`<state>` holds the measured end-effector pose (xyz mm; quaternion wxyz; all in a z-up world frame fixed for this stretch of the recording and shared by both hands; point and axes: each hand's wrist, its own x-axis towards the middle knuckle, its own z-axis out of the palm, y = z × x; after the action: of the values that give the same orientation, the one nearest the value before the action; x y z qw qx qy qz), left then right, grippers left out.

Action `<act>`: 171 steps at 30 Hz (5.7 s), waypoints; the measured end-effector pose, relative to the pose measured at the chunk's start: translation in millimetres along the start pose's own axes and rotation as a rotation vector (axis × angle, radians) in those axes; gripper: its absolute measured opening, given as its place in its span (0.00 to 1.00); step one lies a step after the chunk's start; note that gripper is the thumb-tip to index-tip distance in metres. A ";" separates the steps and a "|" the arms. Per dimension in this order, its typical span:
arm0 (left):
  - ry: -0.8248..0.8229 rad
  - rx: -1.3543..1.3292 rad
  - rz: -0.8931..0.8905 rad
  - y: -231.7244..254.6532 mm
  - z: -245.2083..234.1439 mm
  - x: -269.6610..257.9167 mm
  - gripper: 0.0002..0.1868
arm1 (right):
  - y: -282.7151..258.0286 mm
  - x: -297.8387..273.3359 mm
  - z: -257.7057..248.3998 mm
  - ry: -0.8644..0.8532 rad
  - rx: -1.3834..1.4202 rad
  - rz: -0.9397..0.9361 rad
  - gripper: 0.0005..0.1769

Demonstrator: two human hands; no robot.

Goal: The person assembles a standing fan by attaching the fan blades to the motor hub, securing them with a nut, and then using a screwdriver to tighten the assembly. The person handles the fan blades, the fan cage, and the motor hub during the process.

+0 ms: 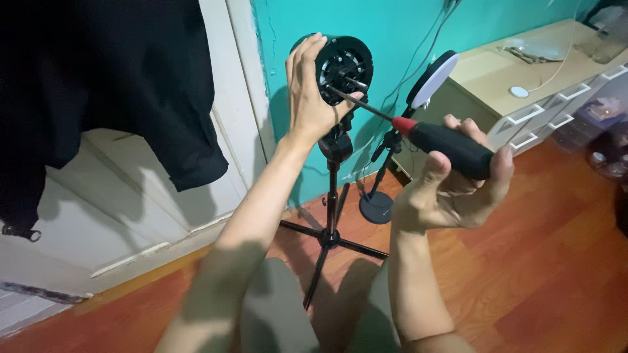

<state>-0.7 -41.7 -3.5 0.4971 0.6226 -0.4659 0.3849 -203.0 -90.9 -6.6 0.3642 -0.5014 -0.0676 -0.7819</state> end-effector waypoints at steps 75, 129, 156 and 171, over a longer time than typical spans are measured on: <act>0.071 -0.049 0.005 8.4 1.0 -6.2 0.49 | -20.3 12.9 -19.0 -0.150 -0.065 0.057 0.36; -0.157 0.195 -0.172 60.9 -6.7 -12.6 0.45 | -34.2 47.4 -71.0 -0.404 -0.334 0.126 0.33; -0.080 0.089 -0.170 50.7 -17.0 -16.5 0.45 | -54.1 25.0 -49.2 -0.321 -0.168 -0.034 0.33; -0.139 0.083 -0.207 54.7 -16.7 -15.5 0.43 | -67.6 30.4 -41.0 -0.273 0.118 0.099 0.32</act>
<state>-57.8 -26.2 -0.4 0.4745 0.7126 -0.4163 0.3063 -283.3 -76.4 16.3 0.4186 -0.5837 -0.1374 -0.6821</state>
